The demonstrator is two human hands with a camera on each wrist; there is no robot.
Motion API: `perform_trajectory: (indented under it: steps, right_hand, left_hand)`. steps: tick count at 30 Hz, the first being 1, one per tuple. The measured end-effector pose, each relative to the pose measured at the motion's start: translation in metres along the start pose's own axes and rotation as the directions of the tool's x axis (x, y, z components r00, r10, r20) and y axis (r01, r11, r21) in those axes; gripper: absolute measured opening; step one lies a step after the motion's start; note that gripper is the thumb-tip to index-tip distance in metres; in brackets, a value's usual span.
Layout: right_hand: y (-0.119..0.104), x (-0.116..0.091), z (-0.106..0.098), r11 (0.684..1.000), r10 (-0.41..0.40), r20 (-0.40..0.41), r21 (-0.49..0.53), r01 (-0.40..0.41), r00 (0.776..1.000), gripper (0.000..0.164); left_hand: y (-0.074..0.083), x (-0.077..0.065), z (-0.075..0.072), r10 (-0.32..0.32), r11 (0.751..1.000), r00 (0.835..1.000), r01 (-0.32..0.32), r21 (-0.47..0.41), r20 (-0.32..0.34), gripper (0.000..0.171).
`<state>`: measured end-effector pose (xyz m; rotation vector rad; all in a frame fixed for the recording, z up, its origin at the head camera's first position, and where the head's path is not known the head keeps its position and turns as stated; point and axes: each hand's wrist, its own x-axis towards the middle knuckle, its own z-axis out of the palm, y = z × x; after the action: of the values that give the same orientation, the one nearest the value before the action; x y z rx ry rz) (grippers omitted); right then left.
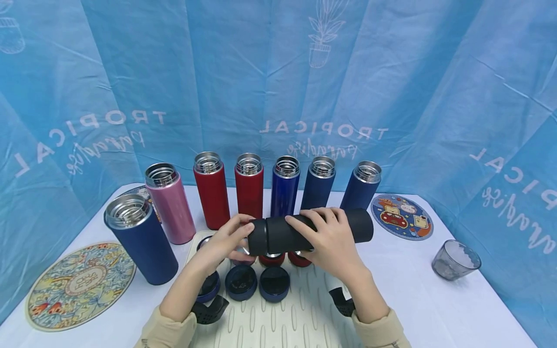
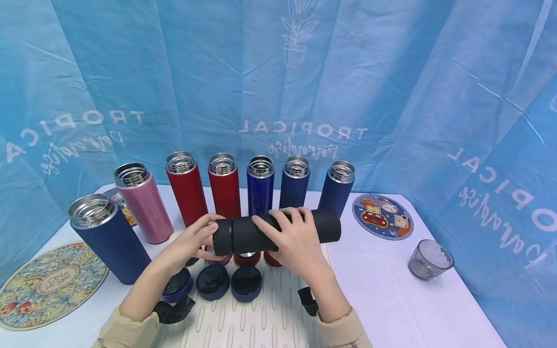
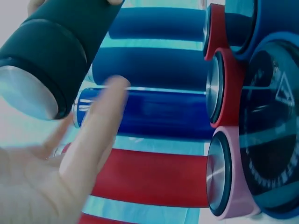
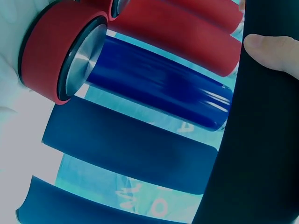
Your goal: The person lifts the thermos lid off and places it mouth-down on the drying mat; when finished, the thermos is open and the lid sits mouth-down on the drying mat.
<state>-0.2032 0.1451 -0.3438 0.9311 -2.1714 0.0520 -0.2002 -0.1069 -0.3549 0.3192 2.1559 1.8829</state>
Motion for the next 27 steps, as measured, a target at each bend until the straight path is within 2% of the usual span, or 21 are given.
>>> perform_trajectory:
  steps: [3, 7, 11, 13, 16, 22, 27]
  right_hand:
    - [0.0021, -0.0005, -0.0018, 1.0, 0.017, 0.005, 0.004, -0.017, 1.0, 0.078]
    - [0.0052, -0.0013, -0.0036, 0.999, 0.034, 0.006, 0.002, -0.034, 0.999, 0.078]
    - [0.0071, -0.0018, -0.0042, 0.999, 0.037, 0.007, 0.004, -0.037, 0.999, 0.078]
    - [0.0075, -0.0018, -0.0042, 0.999, 0.034, 0.008, 0.005, -0.034, 0.999, 0.078]
    - [0.0077, -0.0017, -0.0042, 1.0, 0.028, 0.002, 0.005, -0.028, 1.0, 0.078]
    - [0.007, -0.0017, -0.0036, 1.0, 0.01, -0.021, -0.007, -0.01, 1.0, 0.078]
    - [0.0055, -0.0018, -0.003, 1.0, -0.003, -0.024, -0.006, 0.003, 1.0, 0.079]
  left_hand:
    - [0.0, -0.0013, -0.0025, 0.129, 0.99, 0.991, -0.131, 0.044, 0.04, 0.056]
    - [-0.0002, -0.002, -0.0024, 0.289, 0.956, 0.956, -0.29, 0.031, 0.046, 0.07]
    - [-0.0009, -0.0023, -0.0015, 0.357, 0.933, 0.934, -0.358, 0.042, 0.024, 0.064]
    - [-0.0012, -0.0021, -0.0015, 0.363, 0.931, 0.932, -0.363, 0.046, 0.012, 0.062]
    - [-0.0013, -0.002, -0.0018, 0.342, 0.938, 0.94, -0.342, 0.047, 0.001, 0.061]
    - [0.0001, -0.0018, -0.0011, 0.229, 0.972, 0.973, -0.226, 0.068, -0.041, 0.052]
    - [-0.0002, -0.0015, 0.0004, 0.153, 0.988, 0.987, -0.152, 0.014, -0.042, 0.043]
